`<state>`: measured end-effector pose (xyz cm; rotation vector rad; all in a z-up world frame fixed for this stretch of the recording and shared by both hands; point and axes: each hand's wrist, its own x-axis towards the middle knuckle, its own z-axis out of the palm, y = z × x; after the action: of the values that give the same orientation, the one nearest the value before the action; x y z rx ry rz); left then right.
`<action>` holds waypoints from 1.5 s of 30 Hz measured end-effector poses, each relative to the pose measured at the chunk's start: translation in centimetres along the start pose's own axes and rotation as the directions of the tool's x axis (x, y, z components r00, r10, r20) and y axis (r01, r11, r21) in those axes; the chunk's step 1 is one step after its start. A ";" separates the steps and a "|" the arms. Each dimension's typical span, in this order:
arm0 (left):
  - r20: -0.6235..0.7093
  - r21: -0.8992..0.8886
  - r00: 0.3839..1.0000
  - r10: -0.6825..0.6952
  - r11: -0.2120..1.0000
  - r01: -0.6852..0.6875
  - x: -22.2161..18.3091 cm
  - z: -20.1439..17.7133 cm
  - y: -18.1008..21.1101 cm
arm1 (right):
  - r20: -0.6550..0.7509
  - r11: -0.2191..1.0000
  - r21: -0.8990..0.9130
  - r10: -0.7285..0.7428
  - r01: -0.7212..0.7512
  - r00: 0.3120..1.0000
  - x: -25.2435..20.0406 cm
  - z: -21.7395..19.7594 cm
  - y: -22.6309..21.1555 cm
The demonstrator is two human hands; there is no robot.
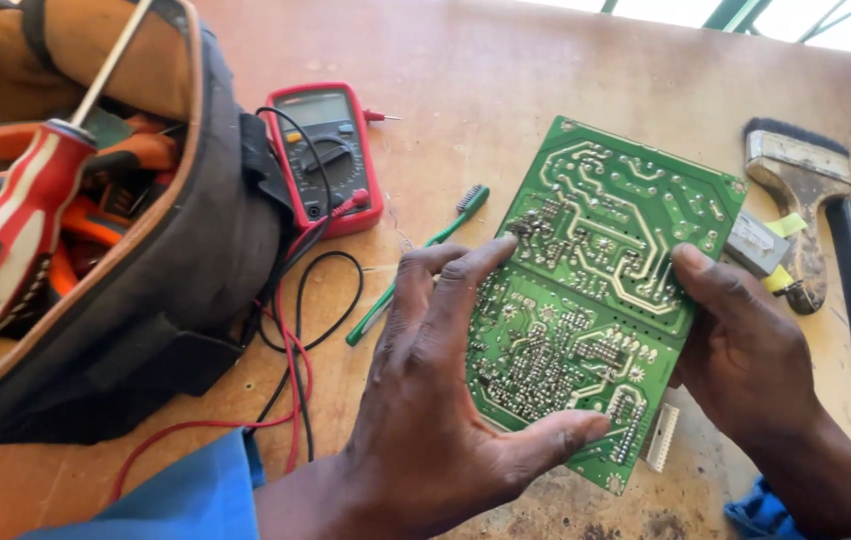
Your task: Removing electronic components from a circuit board using a screwdriver and soldering iron at a repair bench.
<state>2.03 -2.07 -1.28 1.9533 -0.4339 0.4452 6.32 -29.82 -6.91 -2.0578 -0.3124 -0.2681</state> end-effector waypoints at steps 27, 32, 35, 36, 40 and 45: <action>0.131 -0.107 0.988 -0.086 0.989 0.100 2.7 0.1 0.1 | 0.084 0.940 -0.061 0.341 -0.337 0.936 1.2 1.2 -11.2; 0.063 -0.153 0.979 -0.194 0.967 0.202 3.5 -0.6 -0.6 | 0.479 0.890 -0.356 -0.086 0.283 0.874 -0.6 2.4 -9.0; 0.072 -0.199 0.950 -0.305 0.929 0.313 3.9 -1.0 -0.8 | 0.533 0.846 -0.390 -0.114 0.363 0.838 -0.8 2.9 -8.3; 0.069 -0.194 0.950 -0.305 0.930 0.313 3.9 -1.0 -0.9 | 0.533 0.847 -0.386 -0.118 0.365 0.838 -0.4 2.8 -7.9; 0.152 -0.449 0.862 -0.484 0.743 0.497 3.8 -0.3 -1.6 | 0.326 0.676 -0.716 0.106 0.172 0.939 0.7 1.9 -7.1; 0.303 -0.593 0.714 -0.632 0.462 0.660 3.7 0.4 -1.7 | 0.137 0.380 -0.923 0.472 -0.061 0.871 2.3 0.9 -9.0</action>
<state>6.08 -2.11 -0.97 1.2517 0.1645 -0.2534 5.55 -24.49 0.75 -3.2411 -0.0050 0.2887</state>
